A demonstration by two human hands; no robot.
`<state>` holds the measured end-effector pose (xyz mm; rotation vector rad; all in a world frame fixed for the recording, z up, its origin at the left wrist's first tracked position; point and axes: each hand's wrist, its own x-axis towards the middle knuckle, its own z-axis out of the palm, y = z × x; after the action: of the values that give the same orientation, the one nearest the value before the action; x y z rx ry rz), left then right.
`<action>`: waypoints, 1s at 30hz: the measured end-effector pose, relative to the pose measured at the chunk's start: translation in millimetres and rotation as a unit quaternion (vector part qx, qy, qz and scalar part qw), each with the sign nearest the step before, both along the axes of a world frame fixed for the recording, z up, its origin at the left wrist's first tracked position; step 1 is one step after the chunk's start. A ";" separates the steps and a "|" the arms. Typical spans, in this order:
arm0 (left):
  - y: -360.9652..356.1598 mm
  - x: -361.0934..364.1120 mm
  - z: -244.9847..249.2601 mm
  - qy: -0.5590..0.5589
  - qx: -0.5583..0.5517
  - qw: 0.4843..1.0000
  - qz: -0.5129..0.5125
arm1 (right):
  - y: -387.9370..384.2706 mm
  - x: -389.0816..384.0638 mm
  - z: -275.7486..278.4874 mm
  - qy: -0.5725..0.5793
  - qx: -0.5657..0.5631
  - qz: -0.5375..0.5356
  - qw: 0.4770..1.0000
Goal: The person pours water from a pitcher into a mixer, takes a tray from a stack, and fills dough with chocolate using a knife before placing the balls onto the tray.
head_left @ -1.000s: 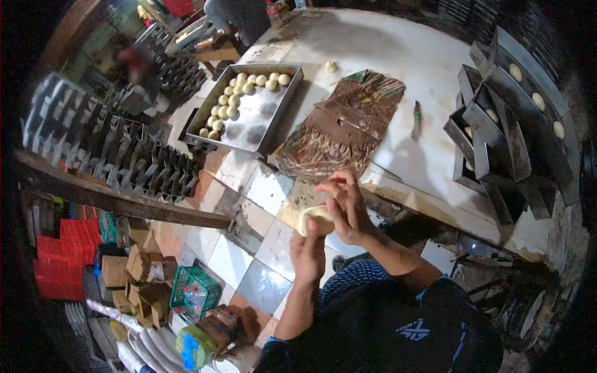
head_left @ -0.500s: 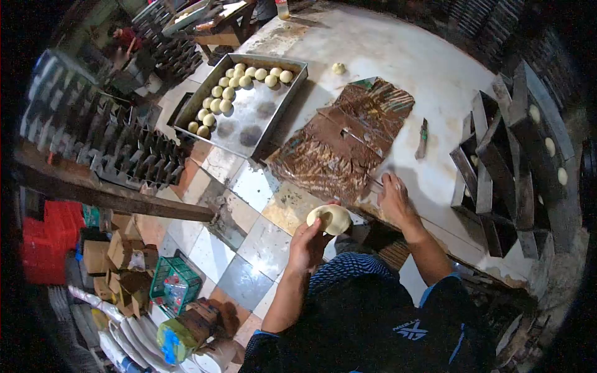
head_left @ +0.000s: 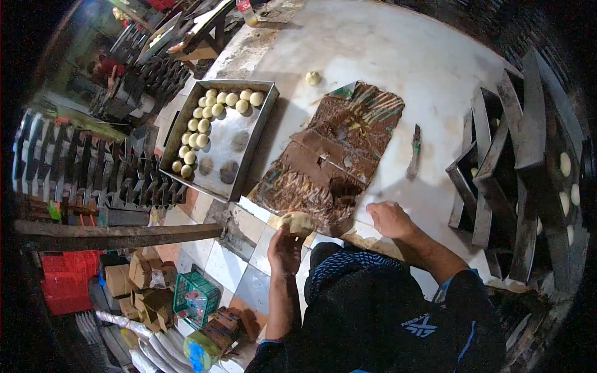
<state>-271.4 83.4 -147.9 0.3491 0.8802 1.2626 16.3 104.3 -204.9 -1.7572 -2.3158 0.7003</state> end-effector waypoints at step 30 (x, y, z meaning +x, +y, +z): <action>-46.7 2.1 33.0 0.425 0.318 0.847 0.036 | -35.6 -178.9 151.4 0.329 0.273 -0.003 0.904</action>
<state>-269.3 36.7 -114.9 1.5074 1.1856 1.4598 -162.5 68.7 -53.5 -1.0582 -1.7907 0.4692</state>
